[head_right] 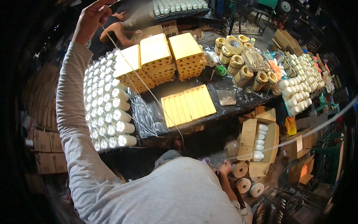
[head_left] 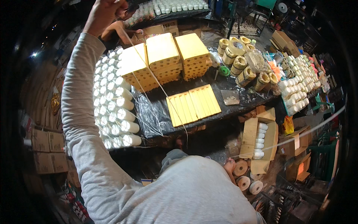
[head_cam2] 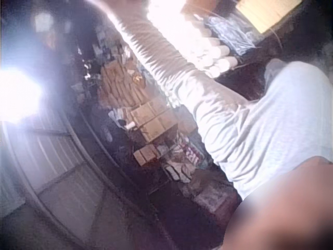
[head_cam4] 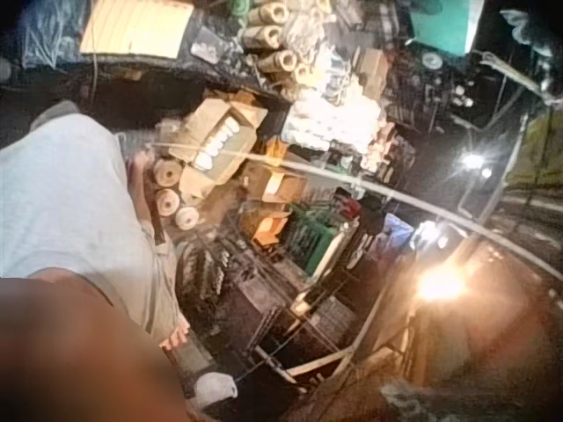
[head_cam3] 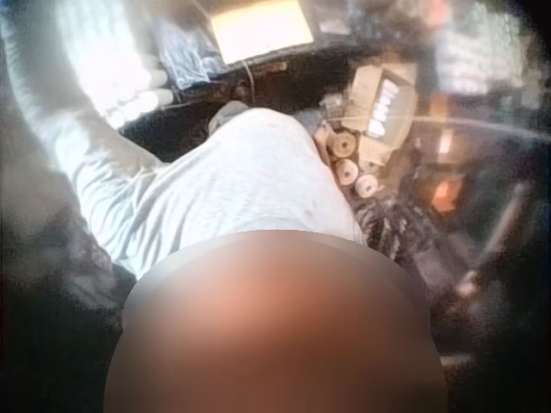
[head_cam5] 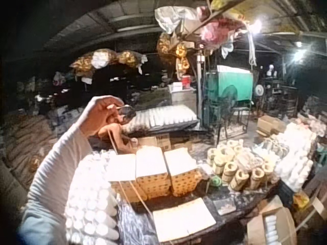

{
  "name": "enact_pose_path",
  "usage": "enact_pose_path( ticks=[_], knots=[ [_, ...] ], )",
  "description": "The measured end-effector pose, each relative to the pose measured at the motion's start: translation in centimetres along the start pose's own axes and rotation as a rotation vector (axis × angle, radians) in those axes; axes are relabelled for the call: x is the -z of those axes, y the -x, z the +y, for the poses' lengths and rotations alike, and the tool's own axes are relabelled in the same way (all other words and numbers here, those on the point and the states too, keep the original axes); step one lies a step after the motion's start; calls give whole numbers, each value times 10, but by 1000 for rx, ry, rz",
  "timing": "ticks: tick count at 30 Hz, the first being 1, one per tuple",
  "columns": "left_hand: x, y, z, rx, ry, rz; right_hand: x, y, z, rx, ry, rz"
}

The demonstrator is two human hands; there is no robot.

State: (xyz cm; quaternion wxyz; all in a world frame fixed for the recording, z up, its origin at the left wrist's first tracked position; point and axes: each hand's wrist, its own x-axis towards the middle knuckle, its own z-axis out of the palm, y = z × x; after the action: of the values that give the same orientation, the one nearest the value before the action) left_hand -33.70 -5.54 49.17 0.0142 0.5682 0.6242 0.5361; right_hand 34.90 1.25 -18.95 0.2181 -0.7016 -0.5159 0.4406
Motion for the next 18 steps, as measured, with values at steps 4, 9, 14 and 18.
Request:
enact_pose_path(
  ticks=[4,9,14,18],
  knots=[
    [91,-44,-105,55,-292,113,-10,25,16,49,144,45],
    [179,-99,-239,276,-412,205,-24,62,6,24,185,56],
    [173,-128,-363,224,-596,328,-32,94,-40,-137,448,88],
    [145,-134,-442,427,-774,221,-33,101,-53,55,489,90]
  ],
)
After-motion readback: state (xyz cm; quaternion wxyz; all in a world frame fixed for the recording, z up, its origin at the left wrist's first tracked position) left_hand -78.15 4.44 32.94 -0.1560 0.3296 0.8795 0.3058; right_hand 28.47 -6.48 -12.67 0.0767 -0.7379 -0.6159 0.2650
